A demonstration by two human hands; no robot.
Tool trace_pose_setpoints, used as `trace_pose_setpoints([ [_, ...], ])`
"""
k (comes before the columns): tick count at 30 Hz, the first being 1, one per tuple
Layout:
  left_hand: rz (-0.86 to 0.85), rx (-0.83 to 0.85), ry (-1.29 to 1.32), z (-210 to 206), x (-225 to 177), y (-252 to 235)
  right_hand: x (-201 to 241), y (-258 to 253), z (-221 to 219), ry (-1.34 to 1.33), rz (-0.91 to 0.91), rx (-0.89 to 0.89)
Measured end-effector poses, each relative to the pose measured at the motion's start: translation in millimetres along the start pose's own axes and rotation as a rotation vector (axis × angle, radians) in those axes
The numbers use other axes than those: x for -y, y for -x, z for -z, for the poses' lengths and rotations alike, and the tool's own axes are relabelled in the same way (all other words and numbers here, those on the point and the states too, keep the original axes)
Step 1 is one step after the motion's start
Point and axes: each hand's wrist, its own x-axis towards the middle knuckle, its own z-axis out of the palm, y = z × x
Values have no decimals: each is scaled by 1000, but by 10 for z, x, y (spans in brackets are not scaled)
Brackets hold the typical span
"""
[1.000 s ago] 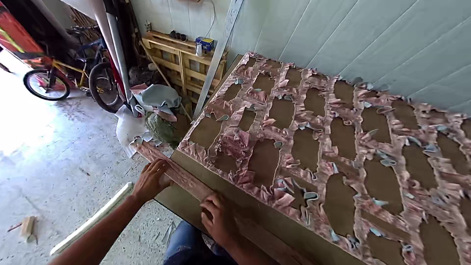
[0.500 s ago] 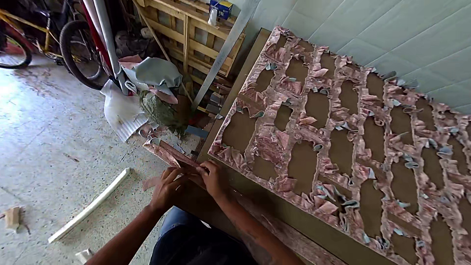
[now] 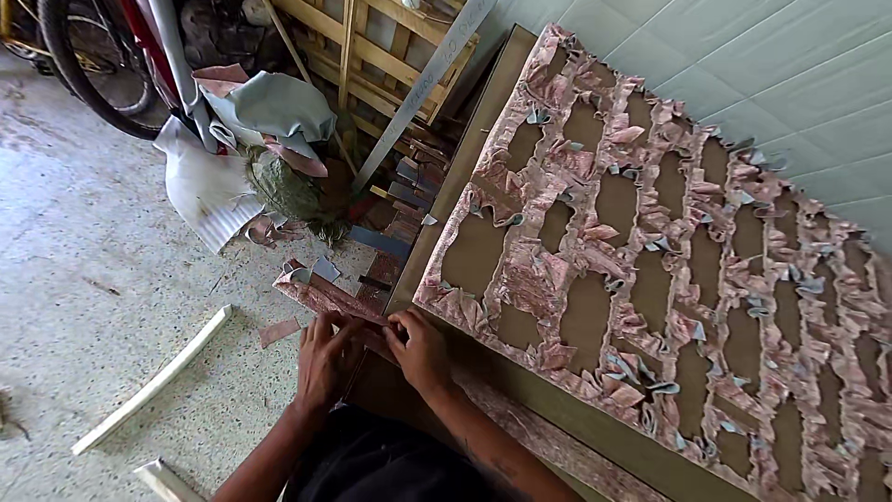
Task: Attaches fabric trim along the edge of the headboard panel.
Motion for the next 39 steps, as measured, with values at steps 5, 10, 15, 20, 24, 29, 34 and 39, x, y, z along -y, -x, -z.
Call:
trace_pose_setpoints([
  [5, -11, -60, 99, 121, 340, 12, 248, -294, -250, -1, 117, 16],
  [10, 87, -156, 201, 94, 346, 72, 436, -543, -428, -74, 203, 62],
  [15, 380, -310, 207, 4, 140, -33, 434, -577, -398, -186, 162, 75],
  [20, 811, -223, 437, -92, 136, -135, 417, -570, -411, -171, 173, 70],
  [24, 857, -63, 898, 30, 128, -149, 403, -545, -426, -198, 161, 42],
  [29, 779, 59, 1008, 134, 230, -106, 360, -515, -491, -229, 177, -3],
  [34, 743, 117, 1112, 129, 302, -62, 340, -520, -471, -268, 191, 15],
  [39, 660, 142, 1335, 46, 389, 36, 299, -395, -248, -384, 251, 70],
])
